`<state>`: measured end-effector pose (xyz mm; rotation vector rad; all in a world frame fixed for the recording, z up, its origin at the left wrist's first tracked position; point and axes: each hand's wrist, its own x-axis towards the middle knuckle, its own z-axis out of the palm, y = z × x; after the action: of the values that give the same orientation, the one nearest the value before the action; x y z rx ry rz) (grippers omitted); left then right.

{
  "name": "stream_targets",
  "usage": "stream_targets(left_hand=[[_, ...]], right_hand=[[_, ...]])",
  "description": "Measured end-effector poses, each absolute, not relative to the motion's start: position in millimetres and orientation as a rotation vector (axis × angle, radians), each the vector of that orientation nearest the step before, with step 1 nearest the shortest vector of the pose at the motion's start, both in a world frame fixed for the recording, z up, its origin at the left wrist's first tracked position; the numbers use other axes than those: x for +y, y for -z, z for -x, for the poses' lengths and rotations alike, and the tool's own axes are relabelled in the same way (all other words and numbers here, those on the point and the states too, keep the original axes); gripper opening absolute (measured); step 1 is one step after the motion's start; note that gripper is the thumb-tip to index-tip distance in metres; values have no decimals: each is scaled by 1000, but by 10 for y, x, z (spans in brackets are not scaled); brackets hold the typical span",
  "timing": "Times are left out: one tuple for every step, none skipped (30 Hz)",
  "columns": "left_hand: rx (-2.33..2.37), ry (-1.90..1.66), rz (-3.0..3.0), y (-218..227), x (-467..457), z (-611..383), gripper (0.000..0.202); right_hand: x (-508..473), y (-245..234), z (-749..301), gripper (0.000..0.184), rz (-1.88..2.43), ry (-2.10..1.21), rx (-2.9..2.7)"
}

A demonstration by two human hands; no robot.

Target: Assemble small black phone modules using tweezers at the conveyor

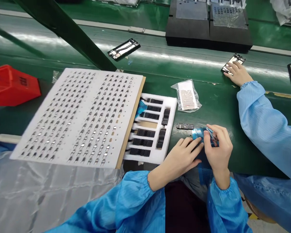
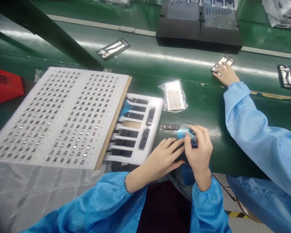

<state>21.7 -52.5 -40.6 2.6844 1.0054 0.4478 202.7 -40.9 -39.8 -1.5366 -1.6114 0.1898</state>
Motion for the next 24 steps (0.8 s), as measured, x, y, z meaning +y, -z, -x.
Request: stream_targets(left_hand=[[1016,-449,-2677,420,-538,-231,49],[1025,-460,-2665,428,-542,-234,46],[1034,-480,-2652,431,-543,-229,43],[1045,-510,-2635,431,-543,-219,39],[1055,-548,-2617,431,-545,-209,34],[1064,-597,-2596,430,-552,-200,30],[1073,-655,-2572,430,-562,-194,27],[1080,-711,-2546,430,-574,-192,25],[1086,-760,-2520,430,-587,-194,24],[1092,-799,-2494,429,-599,-198,23],[1099,-828,-2473,426,-610,-205,22],[1111,-857,-2441,418,-618,-210,22],[1124,-894,-2397,403,-623,-214,22],[1137,-944,-2334,382,-627,-215,22],[1149,-998,-2257,353,-629,-211,22],[1160,-1050,-2168,317,-630,-201,22],[1166,-1092,-2075,276,-632,-186,22],[1164,-1122,-1986,231,-633,-166,22],[1156,-1140,-1906,186,-635,-143,21],[1143,-1150,-1825,144,-636,-117,20],[1124,-1151,-1746,107,-637,-91,19],[1101,-1147,-1675,77,-636,-66,18],[1075,-1137,-1619,54,-634,-44,18],[1051,-1127,-1580,38,-630,-24,19]], right_hand=[[-438,367,-2088,17,1570,-214,-1635],[-475,342,-2158,18,1614,-232,-1658],[-518,325,-2234,20,1672,-246,-1676],[-567,313,-2308,22,1741,-263,-1683],[-619,303,-2376,26,1816,-288,-1677],[-670,293,-2433,30,1890,-328,-1654],[-718,281,-2475,33,1955,-389,-1616],[-759,263,-2502,36,2004,-473,-1568],[-792,242,-2516,38,2031,-579,-1516],[-816,216,-2520,39,2029,-703,-1464],[-833,186,-2518,40,2001,-830,-1413],[-846,155,-2514,42,1953,-946,-1365],[-858,122,-2510,46,1892,-1035,-1322],[-872,90,-2507,51,1828,-1093,-1288],[-889,59,-2504,55,1769,-1120,-1268],[-911,29,-2500,57,1725,-1120,-1267],[-934,3,-2494,55,1700,-1105,-1287],[-956,-20,-2483,49,1689,-1077,-1321],[-976,-40,-2466,40,1687,-1037,-1358],[-991,-57,-2442,31,1689,-990,-1392],[-1000,-71,-2410,23,1693,-942,-1414],[-1004,-84,-2371,18,1691,-900,-1422],[-1004,-97,-2327,16,1685,-869,-1416],[-1001,-111,-2281,15,1676,-854,-1405]])
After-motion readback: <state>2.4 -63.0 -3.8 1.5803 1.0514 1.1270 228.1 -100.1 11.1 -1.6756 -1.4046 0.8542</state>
